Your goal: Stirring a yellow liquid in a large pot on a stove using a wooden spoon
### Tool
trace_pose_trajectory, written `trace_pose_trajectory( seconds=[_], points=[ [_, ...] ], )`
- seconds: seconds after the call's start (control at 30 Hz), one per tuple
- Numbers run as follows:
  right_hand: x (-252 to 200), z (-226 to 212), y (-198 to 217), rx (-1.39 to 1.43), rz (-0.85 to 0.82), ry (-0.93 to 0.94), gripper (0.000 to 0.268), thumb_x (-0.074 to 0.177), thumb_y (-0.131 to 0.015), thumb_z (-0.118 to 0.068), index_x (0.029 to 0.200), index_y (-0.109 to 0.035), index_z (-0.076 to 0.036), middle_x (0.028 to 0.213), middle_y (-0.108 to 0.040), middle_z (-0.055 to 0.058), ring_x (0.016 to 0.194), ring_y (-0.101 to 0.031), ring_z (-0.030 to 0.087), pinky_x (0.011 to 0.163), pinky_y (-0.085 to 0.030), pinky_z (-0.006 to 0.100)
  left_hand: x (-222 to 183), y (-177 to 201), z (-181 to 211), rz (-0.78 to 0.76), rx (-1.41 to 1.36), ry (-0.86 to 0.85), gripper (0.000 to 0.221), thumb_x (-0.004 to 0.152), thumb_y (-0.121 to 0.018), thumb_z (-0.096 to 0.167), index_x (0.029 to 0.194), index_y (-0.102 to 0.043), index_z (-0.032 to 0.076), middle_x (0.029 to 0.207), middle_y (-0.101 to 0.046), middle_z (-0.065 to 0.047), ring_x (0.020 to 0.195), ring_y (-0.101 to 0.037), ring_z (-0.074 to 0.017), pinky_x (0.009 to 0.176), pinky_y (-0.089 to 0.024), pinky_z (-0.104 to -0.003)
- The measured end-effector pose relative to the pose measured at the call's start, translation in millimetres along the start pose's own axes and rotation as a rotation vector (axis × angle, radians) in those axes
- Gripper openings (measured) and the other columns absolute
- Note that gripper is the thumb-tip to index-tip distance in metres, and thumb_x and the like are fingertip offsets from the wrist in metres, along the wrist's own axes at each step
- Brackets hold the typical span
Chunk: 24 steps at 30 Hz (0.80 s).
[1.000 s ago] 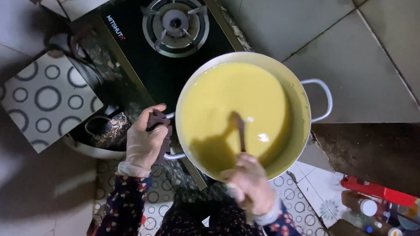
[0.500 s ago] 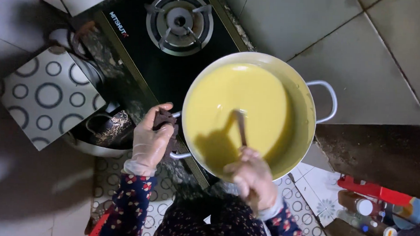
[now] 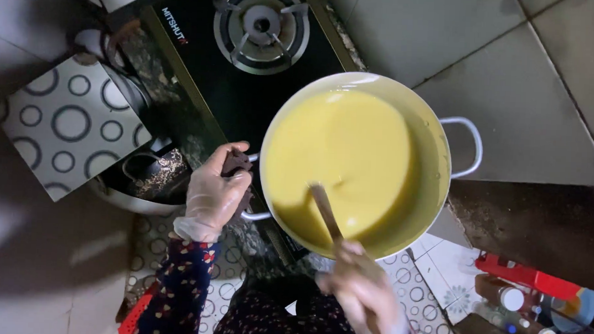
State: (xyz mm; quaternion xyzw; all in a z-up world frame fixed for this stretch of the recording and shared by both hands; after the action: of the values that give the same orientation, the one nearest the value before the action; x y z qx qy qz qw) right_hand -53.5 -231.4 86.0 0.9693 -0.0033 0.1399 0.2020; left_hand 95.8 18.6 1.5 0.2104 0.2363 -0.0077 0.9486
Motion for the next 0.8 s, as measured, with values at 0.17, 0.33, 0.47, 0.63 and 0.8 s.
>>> trace_pose_trajectory(
  seconds=[0.17, 0.33, 0.47, 0.63, 0.8],
  points=[
    [26.3, 33.6, -9.3, -0.222, -0.134, 0.264, 0.034, 0.105, -0.042, -0.033, 0.099, -0.070, -0.014, 0.083, -0.073, -0.001, 0.079, -0.073, 0.015, 0.109, -0.046, 0.049, 4.6, 0.3, -2.6, 0.044, 0.356, -0.026, 0.050, 0.076, -0.062, 0.029, 0.125, -0.068, 0.035, 0.120, -0.076, 0.002, 0.109, -0.069, -0.0281, 0.089, -0.055, -0.046],
    [-71.5, 87.9, 64.4, 0.012, 0.139, -0.683, 0.027, 0.100, -0.050, -0.023, 0.113, -0.066, -0.006, 0.083, -0.070, 0.020, 0.080, -0.069, 0.032, 0.087, -0.047, 0.043, 1.1, 1.6, 1.5, 0.102, 0.161, -0.156, 0.048, 0.076, -0.061, 0.017, 0.121, -0.070, 0.027, 0.119, -0.077, -0.001, 0.108, -0.072, -0.0250, 0.094, -0.054, -0.041],
    [-86.4, 28.0, 6.0, -0.139, -0.408, 0.023, 0.048, 0.099, -0.049, -0.053, 0.075, -0.081, -0.026, 0.058, -0.042, -0.011, 0.064, -0.056, 0.007, 0.109, -0.032, 0.036, 0.3, 2.1, 1.3, 0.061, 0.093, -0.143, 0.048, 0.076, -0.061, 0.018, 0.123, -0.070, 0.026, 0.119, -0.077, -0.002, 0.108, -0.071, -0.0249, 0.096, -0.052, -0.039],
    [28.3, -14.4, -35.9, 0.245, -0.176, 0.211, 0.030, 0.107, -0.041, -0.025, 0.084, -0.057, -0.013, 0.072, -0.045, -0.003, 0.067, -0.046, 0.015, 0.095, -0.038, 0.037, -6.6, 3.9, 8.8, 0.061, 0.060, -0.090, 0.044, 0.079, -0.061, 0.021, 0.122, -0.071, 0.024, 0.108, -0.077, -0.002, 0.097, -0.071, -0.0207, 0.090, -0.054, -0.034],
    [12.9, 12.7, 12.4, -0.203, -0.084, 0.157, 0.022, 0.102, -0.050, -0.029, 0.105, -0.069, -0.018, 0.068, -0.061, -0.006, 0.068, -0.062, 0.009, 0.116, -0.041, 0.047, -3.7, 3.8, 0.5, 0.073, -0.024, -0.069, 0.044, 0.077, -0.062, 0.020, 0.120, -0.073, 0.022, 0.098, -0.077, 0.000, 0.083, -0.068, -0.0156, 0.080, -0.056, -0.031]
  ],
)
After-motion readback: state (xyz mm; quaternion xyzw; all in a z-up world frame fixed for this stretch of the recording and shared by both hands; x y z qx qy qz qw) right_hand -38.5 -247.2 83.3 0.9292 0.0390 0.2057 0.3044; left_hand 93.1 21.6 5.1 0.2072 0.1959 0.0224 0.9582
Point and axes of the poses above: each hand's wrist, its own x-axis towards the middle knuckle, its own y-axis out of the back of the hand, z = x × y, the point moved 9 cm from there along x, towards the middle knuckle
